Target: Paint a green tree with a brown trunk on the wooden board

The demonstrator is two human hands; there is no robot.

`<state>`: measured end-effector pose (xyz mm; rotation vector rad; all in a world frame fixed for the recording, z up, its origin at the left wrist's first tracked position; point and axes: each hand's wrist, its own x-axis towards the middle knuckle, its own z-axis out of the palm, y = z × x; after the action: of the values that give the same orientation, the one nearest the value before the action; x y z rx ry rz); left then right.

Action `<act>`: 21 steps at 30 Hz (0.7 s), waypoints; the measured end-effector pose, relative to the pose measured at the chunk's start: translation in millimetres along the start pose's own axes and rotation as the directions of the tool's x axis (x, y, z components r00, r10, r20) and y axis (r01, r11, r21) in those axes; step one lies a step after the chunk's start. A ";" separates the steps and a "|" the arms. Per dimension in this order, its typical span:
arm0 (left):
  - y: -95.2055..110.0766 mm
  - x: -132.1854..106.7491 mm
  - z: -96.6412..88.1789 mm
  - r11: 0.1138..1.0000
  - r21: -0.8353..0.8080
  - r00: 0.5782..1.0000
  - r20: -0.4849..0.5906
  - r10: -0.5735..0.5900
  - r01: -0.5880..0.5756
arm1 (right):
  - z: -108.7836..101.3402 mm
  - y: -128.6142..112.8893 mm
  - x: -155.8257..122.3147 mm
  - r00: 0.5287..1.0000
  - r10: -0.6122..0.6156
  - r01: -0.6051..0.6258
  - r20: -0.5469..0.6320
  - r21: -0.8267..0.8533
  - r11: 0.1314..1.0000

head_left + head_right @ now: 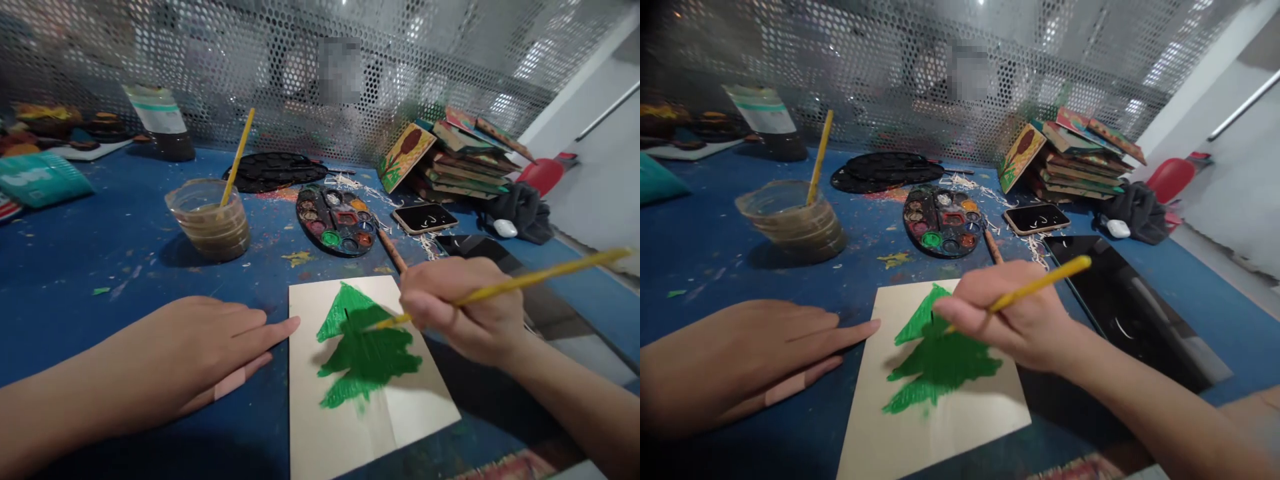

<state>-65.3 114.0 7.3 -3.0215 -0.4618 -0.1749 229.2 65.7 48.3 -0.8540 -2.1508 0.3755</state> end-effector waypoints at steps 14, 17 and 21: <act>-2.3 1.2 -0.8 0.998 0.051 1.000 -0.013 0.023 -0.023 | -1.4 -2.7 -2.2 0.978 -0.184 0.151 -0.095 -0.283 0.947; -1.8 0.9 -0.5 0.999 0.036 1.000 -0.009 0.016 -0.015 | -1.5 -17.1 -5.3 0.917 -0.342 0.393 0.206 -0.314 0.864; -0.8 0.8 -1.3 0.999 0.033 1.000 -0.021 0.016 -0.016 | 6.4 -9.8 -5.0 0.993 -0.111 0.115 0.051 -0.089 0.989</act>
<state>-64.9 114.9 8.8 -2.9877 -0.4342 -0.1961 222.3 55.3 46.3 -0.7762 -2.2620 0.2425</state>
